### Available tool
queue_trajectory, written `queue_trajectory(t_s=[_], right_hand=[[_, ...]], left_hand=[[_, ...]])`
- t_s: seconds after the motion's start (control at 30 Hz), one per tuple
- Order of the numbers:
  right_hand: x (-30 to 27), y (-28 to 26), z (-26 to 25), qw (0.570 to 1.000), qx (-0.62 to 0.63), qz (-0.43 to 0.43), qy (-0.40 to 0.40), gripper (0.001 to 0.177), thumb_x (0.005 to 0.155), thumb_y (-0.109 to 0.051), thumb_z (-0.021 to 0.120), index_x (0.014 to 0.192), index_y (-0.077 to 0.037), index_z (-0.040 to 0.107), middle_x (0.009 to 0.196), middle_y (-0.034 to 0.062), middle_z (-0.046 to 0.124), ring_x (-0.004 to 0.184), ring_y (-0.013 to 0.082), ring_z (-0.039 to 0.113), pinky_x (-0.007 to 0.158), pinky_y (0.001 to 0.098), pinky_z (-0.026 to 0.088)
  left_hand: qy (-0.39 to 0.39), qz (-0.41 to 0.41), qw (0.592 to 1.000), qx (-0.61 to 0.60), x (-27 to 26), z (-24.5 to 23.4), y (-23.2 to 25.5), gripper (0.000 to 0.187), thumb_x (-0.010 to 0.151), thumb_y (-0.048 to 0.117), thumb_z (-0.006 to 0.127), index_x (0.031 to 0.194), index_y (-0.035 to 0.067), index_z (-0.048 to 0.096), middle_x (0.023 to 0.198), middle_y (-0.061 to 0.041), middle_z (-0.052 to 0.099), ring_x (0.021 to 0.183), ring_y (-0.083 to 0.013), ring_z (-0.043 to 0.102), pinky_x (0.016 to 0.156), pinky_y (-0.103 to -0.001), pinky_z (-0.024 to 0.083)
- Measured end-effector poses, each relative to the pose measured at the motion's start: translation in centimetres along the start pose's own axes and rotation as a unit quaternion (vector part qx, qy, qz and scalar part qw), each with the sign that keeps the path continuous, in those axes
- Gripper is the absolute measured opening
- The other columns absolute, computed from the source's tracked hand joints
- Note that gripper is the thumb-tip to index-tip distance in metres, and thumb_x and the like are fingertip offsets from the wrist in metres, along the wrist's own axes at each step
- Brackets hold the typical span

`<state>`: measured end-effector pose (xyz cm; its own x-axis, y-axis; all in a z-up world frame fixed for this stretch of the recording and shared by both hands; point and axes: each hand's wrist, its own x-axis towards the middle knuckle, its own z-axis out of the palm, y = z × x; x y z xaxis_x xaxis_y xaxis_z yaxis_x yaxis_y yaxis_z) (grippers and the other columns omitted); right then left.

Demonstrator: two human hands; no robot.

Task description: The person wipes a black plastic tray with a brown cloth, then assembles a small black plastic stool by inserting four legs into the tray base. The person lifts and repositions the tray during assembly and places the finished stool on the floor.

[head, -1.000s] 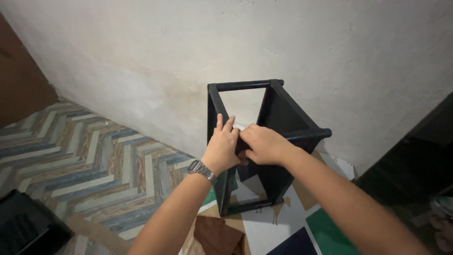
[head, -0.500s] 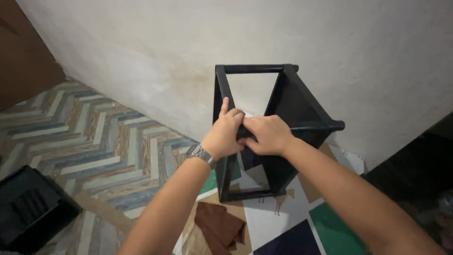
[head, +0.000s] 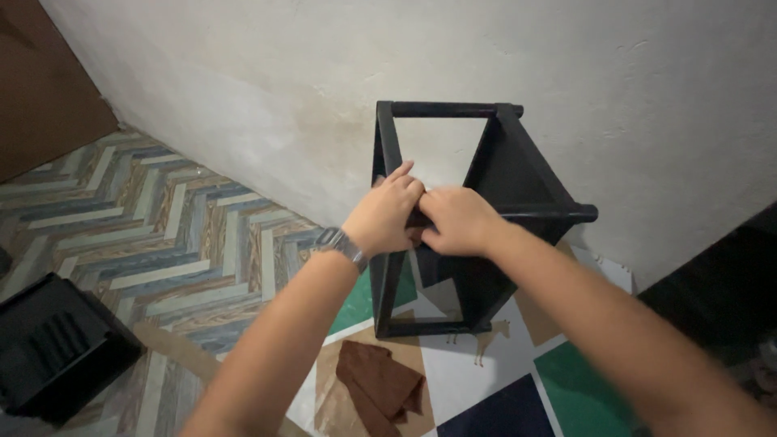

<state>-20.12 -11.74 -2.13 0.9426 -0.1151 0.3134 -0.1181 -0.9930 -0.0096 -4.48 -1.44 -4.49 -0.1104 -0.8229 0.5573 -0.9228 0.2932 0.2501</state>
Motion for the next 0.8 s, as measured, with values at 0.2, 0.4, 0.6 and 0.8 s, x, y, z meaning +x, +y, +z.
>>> queue_trajectory(t_s=[0.2, 0.4, 0.6, 0.8], right_hand=[[0.6, 0.0, 0.5, 0.999, 0.035, 0.037, -0.009, 0.028, 0.072, -0.021, 0.071, 0.091, -0.001, 0.065, 0.086, 0.0205, 0.07, 0.082, 0.0412, 0.068, 0.074, 0.0489, 0.056], [0.7, -1.0, 0.0, 0.999, -0.006, 0.041, -0.005, 0.029, 0.069, -0.024, 0.073, 0.085, -0.001, 0.067, 0.082, 0.0202, 0.07, 0.078, 0.0397, 0.069, 0.07, 0.0475, 0.058], [0.3, -1.7, -0.4, 0.998, -0.024, 0.05, 0.007, 0.034, 0.072, -0.035, 0.076, 0.083, -0.004, 0.069, 0.077, 0.0172, 0.071, 0.073, 0.0362, 0.071, 0.066, 0.0457, 0.058], [-0.2, -1.2, -0.2, 0.998, -0.032, 0.043, 0.044, 0.043, 0.075, -0.049, 0.079, 0.083, -0.008, 0.071, 0.075, 0.0129, 0.071, 0.069, 0.0332, 0.071, 0.061, 0.0442, 0.057]], left_hand=[[-0.126, -0.001, 0.99, 0.067, 1.5, -0.3, -0.1, 0.06, 0.061, 0.022, 0.085, 0.109, -0.005, 0.062, 0.112, -0.019, 0.062, 0.117, -0.0334, 0.059, 0.13, -0.043, 0.022], [-0.041, 0.049, 0.998, 0.0, 0.4, -0.1, -0.6, 0.068, 0.055, 0.014, 0.087, 0.113, -0.006, 0.058, 0.113, -0.021, 0.062, 0.125, -0.0388, 0.052, 0.123, -0.047, 0.027], [0.011, 0.062, 0.996, -0.065, -0.7, -0.6, -1.3, 0.053, 0.061, 0.006, 0.078, 0.11, -0.001, 0.058, 0.109, -0.021, 0.059, 0.115, -0.0419, 0.052, 0.101, -0.047, 0.048], [0.008, 0.066, 0.995, -0.07, -0.5, -0.2, -1.1, 0.054, 0.064, 0.006, 0.075, 0.115, -0.001, 0.057, 0.109, -0.019, 0.059, 0.115, -0.0402, 0.053, 0.102, -0.044, 0.05]])
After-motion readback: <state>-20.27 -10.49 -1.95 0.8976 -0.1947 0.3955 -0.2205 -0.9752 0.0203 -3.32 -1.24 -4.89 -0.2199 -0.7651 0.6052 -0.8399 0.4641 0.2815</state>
